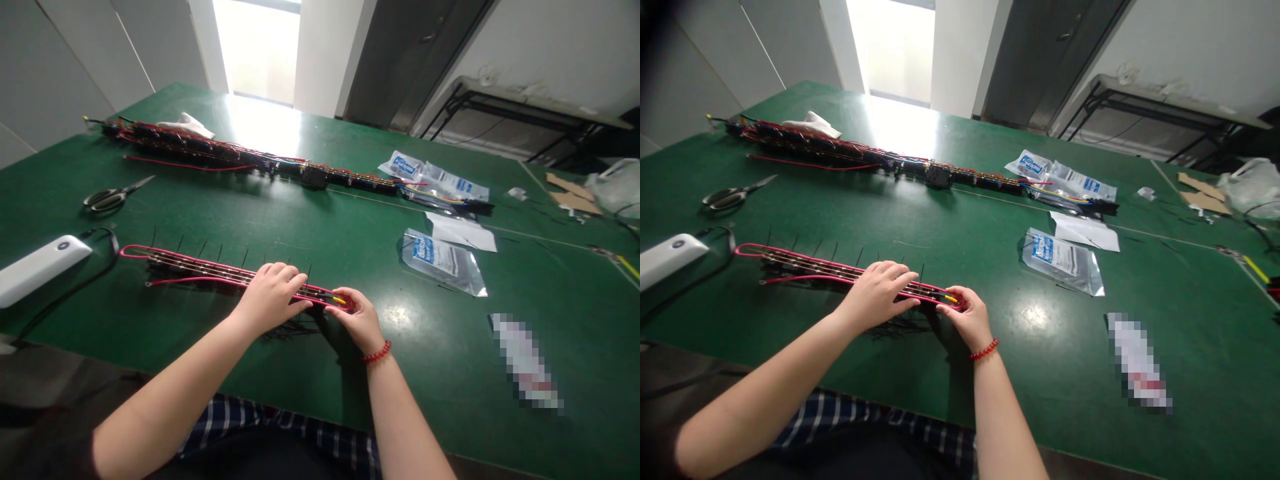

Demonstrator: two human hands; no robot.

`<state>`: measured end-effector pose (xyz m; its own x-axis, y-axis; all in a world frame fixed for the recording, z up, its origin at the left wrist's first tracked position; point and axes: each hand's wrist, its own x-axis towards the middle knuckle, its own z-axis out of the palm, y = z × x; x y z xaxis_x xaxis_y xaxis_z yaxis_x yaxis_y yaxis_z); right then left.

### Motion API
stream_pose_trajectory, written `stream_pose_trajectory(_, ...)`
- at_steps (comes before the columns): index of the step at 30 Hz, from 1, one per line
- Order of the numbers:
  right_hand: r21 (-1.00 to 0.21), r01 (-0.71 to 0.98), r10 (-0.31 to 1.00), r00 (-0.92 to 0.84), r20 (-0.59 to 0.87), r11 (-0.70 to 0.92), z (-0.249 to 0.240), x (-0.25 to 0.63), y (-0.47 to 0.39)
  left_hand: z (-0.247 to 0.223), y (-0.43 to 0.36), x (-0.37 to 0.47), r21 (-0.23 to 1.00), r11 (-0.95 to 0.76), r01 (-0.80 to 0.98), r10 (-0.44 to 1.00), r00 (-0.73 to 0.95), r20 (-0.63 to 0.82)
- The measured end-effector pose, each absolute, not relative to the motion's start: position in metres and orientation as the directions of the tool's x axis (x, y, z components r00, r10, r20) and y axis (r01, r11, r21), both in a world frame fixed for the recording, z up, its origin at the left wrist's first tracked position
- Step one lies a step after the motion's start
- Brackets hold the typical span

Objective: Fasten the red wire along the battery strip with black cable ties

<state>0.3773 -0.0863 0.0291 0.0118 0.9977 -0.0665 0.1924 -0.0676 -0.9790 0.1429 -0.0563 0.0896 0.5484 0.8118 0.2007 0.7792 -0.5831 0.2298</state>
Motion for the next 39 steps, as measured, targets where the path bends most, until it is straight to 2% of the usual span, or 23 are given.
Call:
stream_pose_trajectory(6, -0.981, 0.192, 0.999, 0.006, -0.043, -0.044, 0.032, 0.378, -0.088, 0.063, -0.033, 0.152, 0.311, -0.624, 0.717, 0.764, 0.642, 0.055)
stream_pose_trajectory(14, -0.98, 0.185, 0.997, -0.009, -0.072, -0.069, 0.023, 0.381, -0.087, 0.057, -0.03, 0.152, 0.4, -0.575, 0.714, 0.793, 0.607, 0.055)
stream_pose_trajectory(18, -0.977, 0.198, 0.994, -0.058, -0.087, -0.074, 0.023, 0.391, -0.091, 0.057, -0.029, 0.153, 0.407, -0.562, 0.72, 0.801, 0.597, 0.052)
stream_pose_trajectory(26, -0.98, 0.107, 0.983, -0.06, -0.173, -0.166, 0.026, 0.404, -0.093, 0.059, -0.028, 0.153, 0.42, -0.551, 0.721, 0.804, 0.594, 0.035)
stream_pose_trajectory(39, -0.96, 0.278, 0.999, -0.02, -0.042, -0.035, 0.026, 0.4, -0.096, 0.058, -0.028, 0.154, 0.418, -0.545, 0.727, 0.804, 0.595, 0.015)
